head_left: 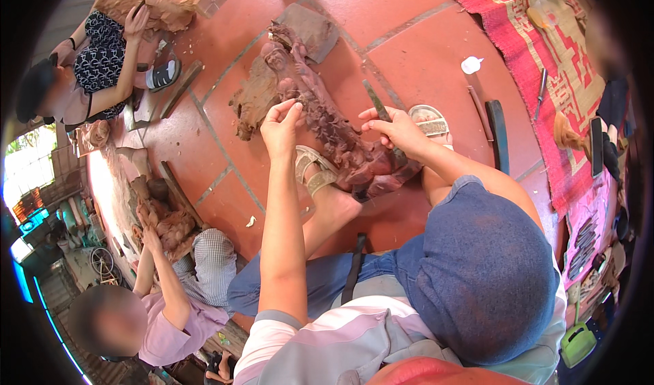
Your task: The person sits on the floor and carves a long, reddish-brown wooden object using a small knife and a white tube of adhesive. They repeatedly apply the adhesive and scrape or carve the surface while other people work nearby.
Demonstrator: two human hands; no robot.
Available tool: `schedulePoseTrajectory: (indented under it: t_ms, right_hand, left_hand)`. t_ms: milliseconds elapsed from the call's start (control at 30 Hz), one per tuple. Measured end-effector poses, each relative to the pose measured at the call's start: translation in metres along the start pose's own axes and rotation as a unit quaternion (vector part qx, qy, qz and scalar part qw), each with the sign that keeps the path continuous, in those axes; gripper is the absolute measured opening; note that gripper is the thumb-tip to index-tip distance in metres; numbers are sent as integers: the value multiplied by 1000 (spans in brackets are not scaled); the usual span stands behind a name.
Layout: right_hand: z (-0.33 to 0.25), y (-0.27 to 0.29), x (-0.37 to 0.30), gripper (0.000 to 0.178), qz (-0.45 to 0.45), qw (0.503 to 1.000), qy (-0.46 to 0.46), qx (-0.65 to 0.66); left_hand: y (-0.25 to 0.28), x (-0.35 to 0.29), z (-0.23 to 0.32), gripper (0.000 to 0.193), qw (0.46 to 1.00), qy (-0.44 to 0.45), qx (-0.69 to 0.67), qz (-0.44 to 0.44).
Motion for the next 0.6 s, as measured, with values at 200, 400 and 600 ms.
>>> schedulePoseTrajectory:
  t_ms: [200,400,600]
  right_hand:
    - [3,1,2,26,-3,1000,1,2]
    - [4,2,3,27,2,1000,0,-5]
    - [4,2,3,27,-1,1000,5,-7]
  left_hand:
    - [0,-2,0,22,1000,15,-8,3]
    - [0,-4,3,23,999,36,15,4]
    - [3,1,1,22,999,50,3,-13]
Point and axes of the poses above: each hand's wrist, its own x-axis towards the middle knuckle, its own y-axis out of the back of the hand, z = x × y, the point moved 3 cm from there along x, towards the middle knuckle, and after that the axes turned 10 degrees about x, right-handed, at the moved point
